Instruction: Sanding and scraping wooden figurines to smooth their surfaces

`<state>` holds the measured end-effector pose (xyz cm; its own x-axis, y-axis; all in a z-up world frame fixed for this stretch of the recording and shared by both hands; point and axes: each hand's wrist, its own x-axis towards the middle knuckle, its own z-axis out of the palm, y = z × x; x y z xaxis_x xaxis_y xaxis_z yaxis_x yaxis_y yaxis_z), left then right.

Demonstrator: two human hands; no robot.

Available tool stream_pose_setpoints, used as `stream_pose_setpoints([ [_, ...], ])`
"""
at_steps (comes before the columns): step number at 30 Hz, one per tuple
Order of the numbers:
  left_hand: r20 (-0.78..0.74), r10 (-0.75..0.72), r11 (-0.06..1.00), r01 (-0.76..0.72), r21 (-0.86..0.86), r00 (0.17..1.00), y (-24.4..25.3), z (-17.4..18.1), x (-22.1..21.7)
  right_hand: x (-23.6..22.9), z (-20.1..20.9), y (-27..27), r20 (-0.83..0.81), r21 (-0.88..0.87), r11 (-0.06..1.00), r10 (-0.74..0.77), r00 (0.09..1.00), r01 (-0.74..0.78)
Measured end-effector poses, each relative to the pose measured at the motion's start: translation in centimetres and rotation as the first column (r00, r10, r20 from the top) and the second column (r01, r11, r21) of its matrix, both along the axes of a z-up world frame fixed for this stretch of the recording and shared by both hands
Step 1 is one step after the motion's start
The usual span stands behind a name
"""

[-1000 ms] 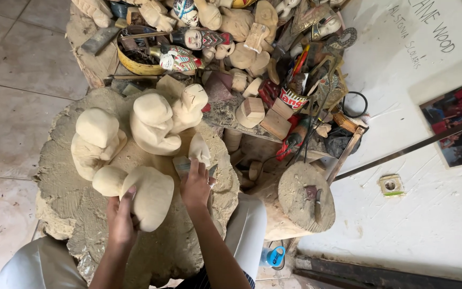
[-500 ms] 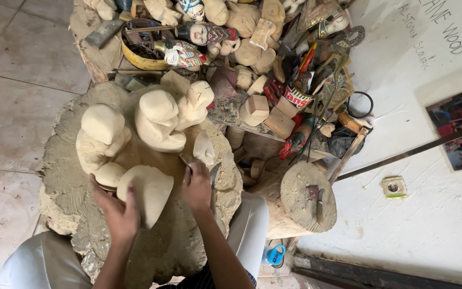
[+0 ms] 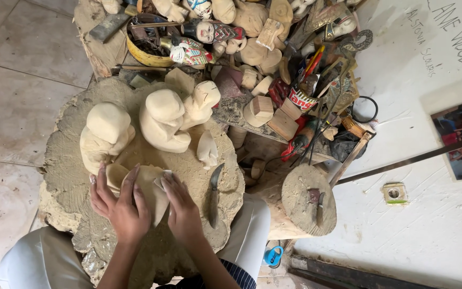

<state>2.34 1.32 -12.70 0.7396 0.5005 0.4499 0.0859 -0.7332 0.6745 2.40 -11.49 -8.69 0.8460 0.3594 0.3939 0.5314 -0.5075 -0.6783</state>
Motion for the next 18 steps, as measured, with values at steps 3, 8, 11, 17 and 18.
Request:
stream_pose_setpoints([
  [3,-0.024,0.025,0.998,-0.023,0.050,0.999,0.2,-0.9,0.3,-2.9,0.4,0.7,0.014,0.029,0.999,-0.044,0.999,0.043],
  [8,-0.125,-0.003,0.939,0.045,0.341,0.992,0.3,-0.8,-1.0,-6.3,-1.2,1.5,-0.024,0.082,0.989,-0.120,0.993,0.121],
  [11,-0.182,0.037,0.898,0.047,0.438,0.983,0.8,0.6,-0.4,-5.4,-0.9,1.8,0.023,0.108,0.975,-0.196,0.980,0.192],
  [17,-0.599,0.062,0.904,0.210,0.373,0.798,0.8,0.6,0.5,0.5,-3.2,-0.1,-0.480,0.101,0.814,-0.464,0.745,0.572],
  [18,-0.596,0.062,0.903,0.210,0.376,0.801,1.1,0.9,1.2,1.2,-1.8,0.2,-0.478,0.105,0.813,-0.464,0.746,0.573],
])
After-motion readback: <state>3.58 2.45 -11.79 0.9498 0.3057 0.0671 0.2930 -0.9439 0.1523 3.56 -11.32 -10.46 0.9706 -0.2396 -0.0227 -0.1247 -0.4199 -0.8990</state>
